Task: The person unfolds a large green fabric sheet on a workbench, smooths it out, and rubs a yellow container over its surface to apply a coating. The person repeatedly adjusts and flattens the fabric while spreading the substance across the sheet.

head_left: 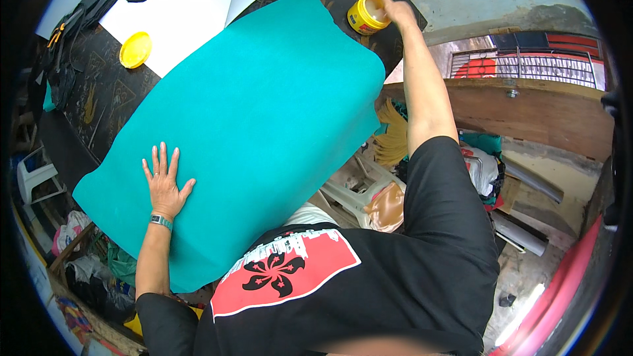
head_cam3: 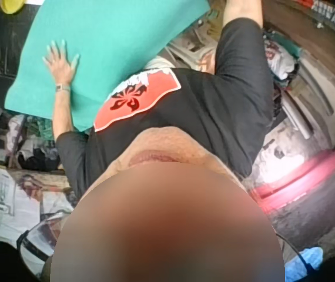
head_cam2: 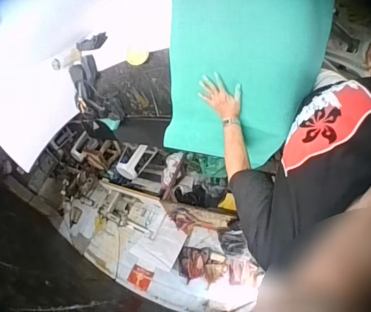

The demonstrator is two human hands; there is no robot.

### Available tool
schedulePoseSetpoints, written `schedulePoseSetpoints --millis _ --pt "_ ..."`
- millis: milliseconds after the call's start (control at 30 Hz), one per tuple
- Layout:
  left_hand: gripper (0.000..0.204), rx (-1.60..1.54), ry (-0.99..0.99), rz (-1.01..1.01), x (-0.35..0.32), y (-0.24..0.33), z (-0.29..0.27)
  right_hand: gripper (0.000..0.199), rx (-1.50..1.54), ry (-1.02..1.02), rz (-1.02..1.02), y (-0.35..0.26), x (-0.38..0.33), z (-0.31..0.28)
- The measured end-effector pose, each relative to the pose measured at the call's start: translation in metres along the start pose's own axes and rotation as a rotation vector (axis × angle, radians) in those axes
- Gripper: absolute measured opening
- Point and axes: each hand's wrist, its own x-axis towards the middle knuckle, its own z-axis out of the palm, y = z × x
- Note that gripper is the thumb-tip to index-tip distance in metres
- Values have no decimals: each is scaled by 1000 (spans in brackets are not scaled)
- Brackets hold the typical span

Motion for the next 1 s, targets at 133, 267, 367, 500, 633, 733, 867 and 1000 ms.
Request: schedulePoseSetpoints --millis 133,267,367,500,633,733,867,1000 --pt "84 0 -50 16 -5 -3 1 92 -215 101 31 -9 -32 -19" --pt "84 -9 -18 58 -18 -5 0 101 -232 -511 78 -11 -57 -30" --pt "84 -8 -32 35 -23 -5 -1 101 55 -666 -114 -13 -79 -23" --pt "84 -7 -30 29 -21 -5 -1 90 925 -462 -378 -36 -116 49" --pt "84 -24 -9 28 -22 -5 0 76 370 -101 -529 -63 -114 122" --pt "84 -15 -16 20 -23 -6 2 76 2 -12 -569 -64 -98 145" --pt "83 -10 -12 24 -23 -7 3 85 -141 73 -522 -73 -92 154" --pt "84 -10 -19 14 -23 -6 1 88 -191 84 -529 -71 -124 159"
